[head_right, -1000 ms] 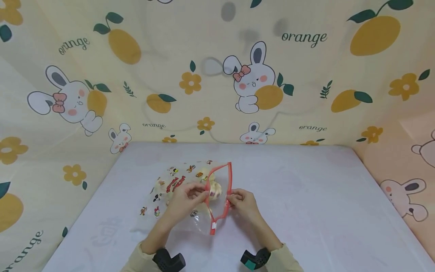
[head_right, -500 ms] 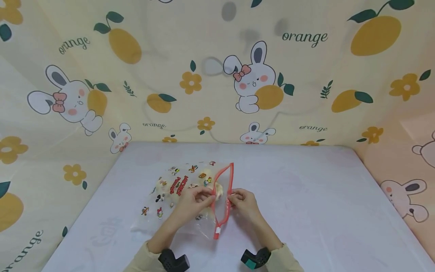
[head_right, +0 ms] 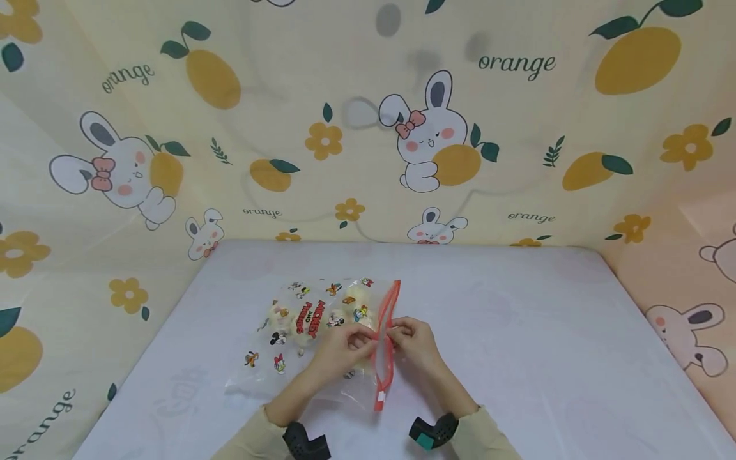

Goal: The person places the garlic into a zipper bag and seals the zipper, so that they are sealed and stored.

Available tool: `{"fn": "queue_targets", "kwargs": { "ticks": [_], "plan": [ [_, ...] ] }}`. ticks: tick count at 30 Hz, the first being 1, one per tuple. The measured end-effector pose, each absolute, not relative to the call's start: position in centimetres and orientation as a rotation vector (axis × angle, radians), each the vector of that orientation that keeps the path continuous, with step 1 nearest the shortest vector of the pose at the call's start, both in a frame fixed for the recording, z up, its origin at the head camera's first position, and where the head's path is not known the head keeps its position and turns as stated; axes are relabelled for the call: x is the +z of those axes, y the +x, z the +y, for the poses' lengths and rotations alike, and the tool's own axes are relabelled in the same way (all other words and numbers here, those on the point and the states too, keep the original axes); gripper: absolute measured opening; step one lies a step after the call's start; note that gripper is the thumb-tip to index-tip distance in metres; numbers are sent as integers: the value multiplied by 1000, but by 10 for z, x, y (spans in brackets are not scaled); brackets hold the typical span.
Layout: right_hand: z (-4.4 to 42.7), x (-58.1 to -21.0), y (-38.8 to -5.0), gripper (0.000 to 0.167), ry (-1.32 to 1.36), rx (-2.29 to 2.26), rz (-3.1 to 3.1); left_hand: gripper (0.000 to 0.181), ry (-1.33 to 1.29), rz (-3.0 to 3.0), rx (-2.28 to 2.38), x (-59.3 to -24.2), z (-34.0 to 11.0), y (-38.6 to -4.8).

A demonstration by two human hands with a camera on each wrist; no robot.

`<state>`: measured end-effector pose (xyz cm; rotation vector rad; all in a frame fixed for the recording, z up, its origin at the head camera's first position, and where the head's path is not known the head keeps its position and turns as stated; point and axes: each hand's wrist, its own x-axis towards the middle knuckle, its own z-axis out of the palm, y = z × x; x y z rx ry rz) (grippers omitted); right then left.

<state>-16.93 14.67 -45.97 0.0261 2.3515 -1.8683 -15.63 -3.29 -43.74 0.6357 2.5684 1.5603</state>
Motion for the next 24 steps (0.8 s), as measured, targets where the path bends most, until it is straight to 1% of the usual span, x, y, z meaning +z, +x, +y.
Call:
{"fn": "queue_targets", "kwargs": {
  "ticks": [6, 15, 24],
  "plan": [
    [150, -467, -172, 27, 29, -1841, 2370, 12, 652, 2671, 1478, -438, -24, -158],
    [157, -470, -180, 27, 70, -1819, 2385, 9, 752, 2986, 1151, -445, -5, -168],
    [168, -472, -192, 27, 130, -1765, 2435, 10, 784, 3107, 940, -453, 8, -185]
  ]
}}
